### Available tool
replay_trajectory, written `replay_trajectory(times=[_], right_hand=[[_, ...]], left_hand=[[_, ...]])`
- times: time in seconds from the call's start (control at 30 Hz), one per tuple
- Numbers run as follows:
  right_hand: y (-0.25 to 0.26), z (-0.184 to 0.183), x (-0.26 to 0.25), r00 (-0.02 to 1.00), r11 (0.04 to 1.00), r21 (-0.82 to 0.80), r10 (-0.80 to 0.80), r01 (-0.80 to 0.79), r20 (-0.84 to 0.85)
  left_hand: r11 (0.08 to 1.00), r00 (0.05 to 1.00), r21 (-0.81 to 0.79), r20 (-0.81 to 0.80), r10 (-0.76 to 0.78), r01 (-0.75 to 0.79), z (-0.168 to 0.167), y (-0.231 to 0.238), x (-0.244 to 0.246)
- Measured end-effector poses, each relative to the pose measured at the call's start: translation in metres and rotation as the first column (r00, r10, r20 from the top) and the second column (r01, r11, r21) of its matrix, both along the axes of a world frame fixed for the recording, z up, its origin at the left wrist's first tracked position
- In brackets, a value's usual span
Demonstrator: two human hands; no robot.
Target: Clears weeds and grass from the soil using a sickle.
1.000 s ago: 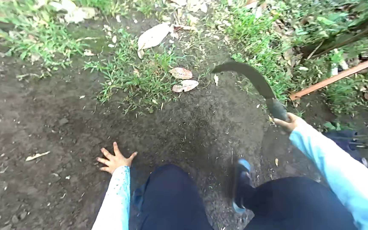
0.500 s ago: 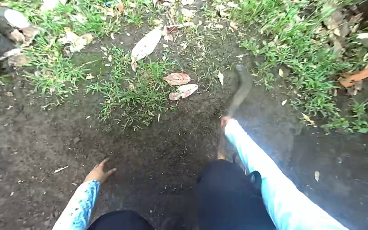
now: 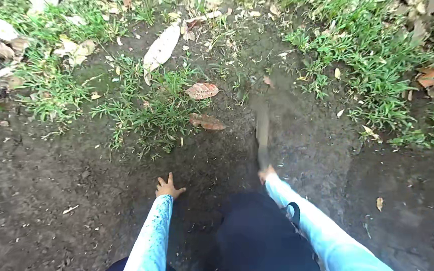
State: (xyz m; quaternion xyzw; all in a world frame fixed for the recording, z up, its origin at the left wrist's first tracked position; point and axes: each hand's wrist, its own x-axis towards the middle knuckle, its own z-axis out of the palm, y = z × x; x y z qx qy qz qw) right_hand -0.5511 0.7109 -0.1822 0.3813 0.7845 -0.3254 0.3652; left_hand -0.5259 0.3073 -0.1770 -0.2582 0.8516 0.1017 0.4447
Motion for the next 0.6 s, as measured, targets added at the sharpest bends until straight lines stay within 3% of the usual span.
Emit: replay_trajectory(times=[0.03,0.1,0.17,0.23,0.27,0.3,0.37,0.43,0.47,0.53,0.6], right_hand=[[0.016,0.002,0.024,0.99,0.992,0.012,0.122,-0.123,0.078],[0.038,0.02,0.044,0.987,0.992,-0.002,0.128,-0.129,0.097],[0.04,0.039,0.023,0.993,0.993,-0.052,-0.107,0.105,-0.042],[0.019,0.052,-0.024,0.903,0.922,-0.149,-0.381,0.357,-0.199],[0.005,0.049,-0.041,0.869,0.896,-0.168,-0.44,0.41,-0.226],[-0.006,0.039,-0.042,0.901,0.922,-0.116,-0.386,0.369,-0.201],[-0.012,0.012,-0.004,0.998,0.998,-0.018,-0.068,0.067,-0.014],[-0.003,-0.009,0.044,0.98,0.985,-0.039,0.17,-0.167,0.099],[0.004,-0.011,0.054,0.979,0.983,-0.053,0.179,-0.174,0.097],[0.011,0.017,0.046,1.0,0.991,-0.137,-0.004,0.008,0.031],[0.012,0.045,0.004,0.961,0.951,-0.172,-0.269,0.255,-0.061]], left_hand=[[0.999,0.999,0.002,0.024,-0.034,0.034,0.0,-0.003,-0.001],[0.993,0.992,-0.015,0.062,-0.113,0.114,-0.002,-0.007,0.0],[0.985,0.984,-0.046,0.067,-0.163,0.167,-0.007,-0.005,0.001],[0.982,0.983,-0.072,0.08,-0.166,0.172,-0.009,0.0,-0.001],[0.983,0.982,-0.076,0.099,-0.159,0.166,-0.01,0.001,-0.002],[0.983,0.981,-0.078,0.118,-0.157,0.167,-0.009,0.001,0.0],[0.981,0.978,-0.078,0.126,-0.165,0.176,-0.011,-0.002,-0.001],[0.982,0.978,-0.065,0.119,-0.17,0.179,-0.01,-0.007,-0.005],[0.983,0.979,-0.059,0.116,-0.167,0.174,-0.009,-0.008,-0.005],[0.984,0.98,-0.06,0.119,-0.159,0.167,-0.006,-0.009,-0.005],[0.986,0.982,-0.059,0.12,-0.148,0.155,-0.004,-0.004,-0.007]])
